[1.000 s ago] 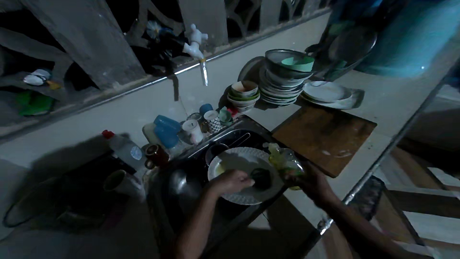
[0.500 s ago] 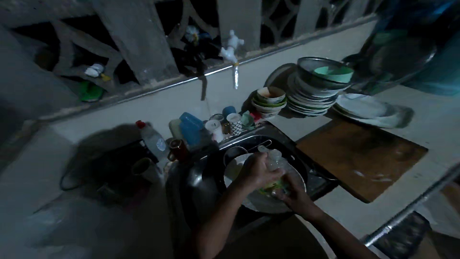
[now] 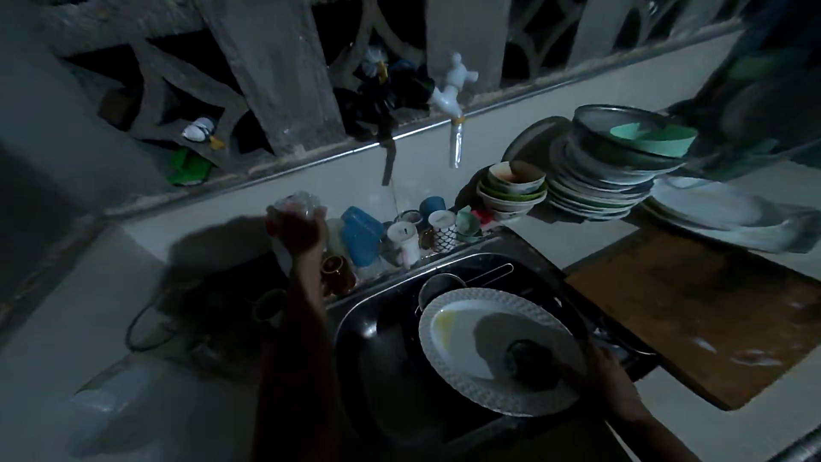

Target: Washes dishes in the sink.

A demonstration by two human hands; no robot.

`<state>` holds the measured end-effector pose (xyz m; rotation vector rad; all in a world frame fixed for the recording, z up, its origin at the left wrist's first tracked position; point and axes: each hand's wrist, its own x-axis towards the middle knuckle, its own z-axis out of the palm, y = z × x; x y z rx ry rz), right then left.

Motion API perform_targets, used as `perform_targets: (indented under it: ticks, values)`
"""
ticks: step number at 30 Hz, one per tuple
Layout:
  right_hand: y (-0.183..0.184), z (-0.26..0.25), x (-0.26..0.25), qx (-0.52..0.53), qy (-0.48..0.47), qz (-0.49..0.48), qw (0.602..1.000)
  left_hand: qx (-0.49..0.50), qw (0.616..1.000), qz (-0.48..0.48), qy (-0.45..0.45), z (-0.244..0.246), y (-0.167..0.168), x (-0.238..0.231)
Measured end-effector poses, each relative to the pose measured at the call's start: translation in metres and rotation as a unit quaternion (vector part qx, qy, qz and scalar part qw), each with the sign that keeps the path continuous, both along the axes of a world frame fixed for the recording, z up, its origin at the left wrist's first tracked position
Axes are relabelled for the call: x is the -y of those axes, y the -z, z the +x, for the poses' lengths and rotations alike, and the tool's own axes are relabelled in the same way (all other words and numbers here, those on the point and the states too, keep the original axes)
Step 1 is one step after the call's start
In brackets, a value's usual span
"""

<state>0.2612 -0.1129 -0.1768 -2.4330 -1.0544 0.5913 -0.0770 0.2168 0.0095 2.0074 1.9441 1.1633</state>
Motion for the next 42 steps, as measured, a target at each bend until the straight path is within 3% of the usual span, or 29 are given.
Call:
perform_targets:
  ticks: [2,6,9,13,16,20,23,25,28,30,32,35,38,42]
  values:
    - [-0.006,0.001,-0.004,0.005,0.007,-0.019,1.000,0.023,1.000,0.009,-0.016,-0.003,0.018,-0.017]
    - [-0.019,-0.001,-0.013,0.005,0.029,-0.081,0.996,0.187,0.980,-0.034,-0.049,0.010,0.051,-0.025]
    - [-0.029,-0.006,-0.026,0.012,0.045,-0.154,0.987,0.125,0.984,-0.088,-0.087,0.012,0.060,-0.036]
    - [-0.040,-0.005,-0.033,-0.011,0.057,-0.181,0.982,0.103,0.983,-0.126,-0.084,0.006,0.087,-0.046]
    - [-0.047,0.000,-0.032,-0.051,0.066,-0.182,0.980,-0.014,0.984,-0.164,-0.066,0.001,0.095,-0.044]
    - [-0.048,0.011,-0.028,-0.076,0.067,-0.158,0.982,0.096,0.992,-0.078,-0.022,0.017,0.087,-0.005]
    - [-0.046,0.017,-0.027,-0.084,0.052,-0.150,0.984,0.059,0.993,-0.026,0.094,0.055,0.106,0.052]
    - [-0.046,0.020,-0.026,-0.081,0.034,-0.158,0.983,0.020,0.968,-0.106,0.227,0.088,0.139,0.093]
    - [-0.044,0.023,-0.022,-0.077,0.016,-0.159,0.984,-0.016,0.865,-0.307,0.397,0.133,0.191,0.157]
    - [-0.042,0.025,-0.021,-0.090,0.016,-0.142,0.986,-0.065,0.820,-0.344,0.453,0.162,0.213,0.195]
    - [-0.043,0.026,-0.016,-0.117,0.020,-0.106,0.987,-0.132,0.803,-0.337,0.474,0.193,0.210,0.223]
    - [-0.043,0.025,-0.009,-0.150,0.017,-0.053,0.987,-0.104,0.822,-0.285,0.482,0.220,0.205,0.233]
    - [-0.037,0.024,-0.003,-0.179,0.020,-0.002,0.984,-0.142,0.844,-0.208,0.474,0.229,0.208,0.207]
    - [-0.036,0.018,0.003,-0.174,0.039,0.022,0.984,-0.191,0.872,-0.243,0.381,0.207,0.218,0.149]
